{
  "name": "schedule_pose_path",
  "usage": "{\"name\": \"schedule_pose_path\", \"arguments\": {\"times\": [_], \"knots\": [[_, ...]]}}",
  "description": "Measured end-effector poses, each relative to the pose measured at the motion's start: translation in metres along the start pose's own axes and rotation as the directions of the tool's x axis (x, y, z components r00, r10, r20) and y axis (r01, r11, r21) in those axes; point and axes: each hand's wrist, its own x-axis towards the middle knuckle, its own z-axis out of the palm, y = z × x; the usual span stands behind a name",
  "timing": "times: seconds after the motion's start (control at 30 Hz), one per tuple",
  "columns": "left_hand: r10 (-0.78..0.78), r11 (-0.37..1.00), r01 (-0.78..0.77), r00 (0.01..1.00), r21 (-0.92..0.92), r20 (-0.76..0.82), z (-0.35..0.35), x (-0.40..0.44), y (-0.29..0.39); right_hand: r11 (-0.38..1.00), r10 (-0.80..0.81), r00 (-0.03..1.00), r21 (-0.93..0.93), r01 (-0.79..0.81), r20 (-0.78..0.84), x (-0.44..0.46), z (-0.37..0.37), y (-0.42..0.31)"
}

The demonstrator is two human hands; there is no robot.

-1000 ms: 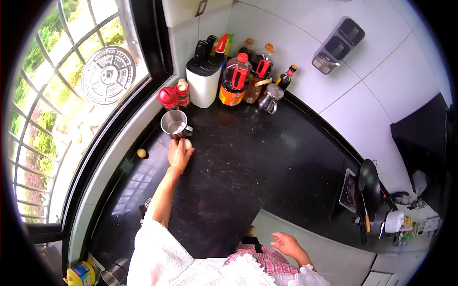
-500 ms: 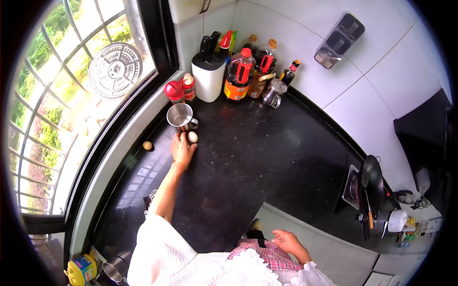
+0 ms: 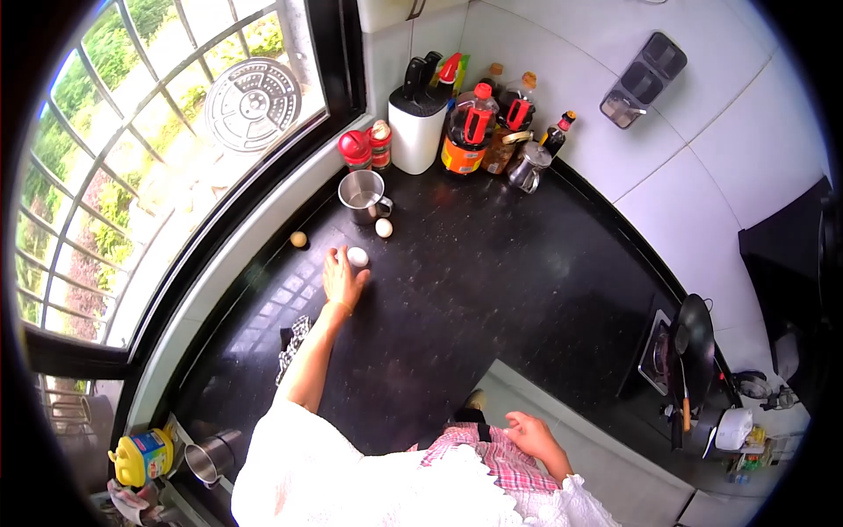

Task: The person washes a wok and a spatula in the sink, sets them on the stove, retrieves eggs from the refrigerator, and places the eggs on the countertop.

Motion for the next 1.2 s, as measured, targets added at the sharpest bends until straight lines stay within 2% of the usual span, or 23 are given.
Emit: {"name": "schedule_pose_path", "arguments": {"times": [0.23,0.37,0.6,0.67,0.87,0.93,0.97,1.03,1.1,1.17,1.2], "knots": [[-0.089,0.994,0.087,0.995,-0.059,-0.038,-0.007,-0.012,-0.009,0.998,-0.047,0.998,-0.028,0.048,0.032,0.002,0.004,0.002],[-0.121,0.988,0.123,0.992,-0.090,0.026,0.001,0.005,0.004,0.995,-0.073,0.996,-0.062,0.076,0.042,0.000,-0.001,0.000],[-0.125,0.982,0.136,0.988,-0.133,0.090,0.039,0.033,0.010,0.999,0.026,1.000,-0.023,-0.026,0.005,-0.009,-0.003,0.006],[-0.067,0.988,0.070,0.997,-0.140,0.028,0.050,0.039,0.007,0.999,0.054,0.999,0.002,-0.054,0.008,-0.011,-0.001,0.010],[-0.063,0.968,0.066,0.998,-0.240,0.021,0.055,0.049,0.011,0.993,0.115,0.993,0.011,-0.114,-0.034,-0.014,0.003,0.018],[-0.038,0.969,0.042,0.999,-0.242,0.022,0.046,0.046,0.016,0.998,0.059,0.998,-0.023,-0.059,-0.022,-0.015,-0.002,0.015],[-0.012,0.973,0.014,1.000,-0.229,0.009,0.041,0.043,0.018,0.996,0.084,0.995,-0.002,-0.084,-0.046,-0.016,-0.002,0.018],[0.000,0.984,-0.011,0.998,-0.179,-0.058,0.031,0.033,0.021,1.000,0.013,0.999,-0.003,-0.013,-0.035,-0.013,-0.001,0.025],[-0.036,0.972,0.029,0.999,-0.235,-0.022,0.025,0.019,0.016,1.000,0.020,0.999,0.015,-0.019,-0.041,-0.013,-0.001,0.029],[0.012,0.979,-0.022,0.999,-0.203,-0.049,0.013,-0.007,0.013,0.999,-0.053,0.997,-0.008,0.053,-0.052,-0.012,0.000,0.037],[-0.026,0.974,0.023,1.000,-0.225,-0.011,-0.003,-0.023,0.020,0.998,-0.063,0.997,-0.013,0.062,-0.038,-0.011,0.000,0.040]]}}
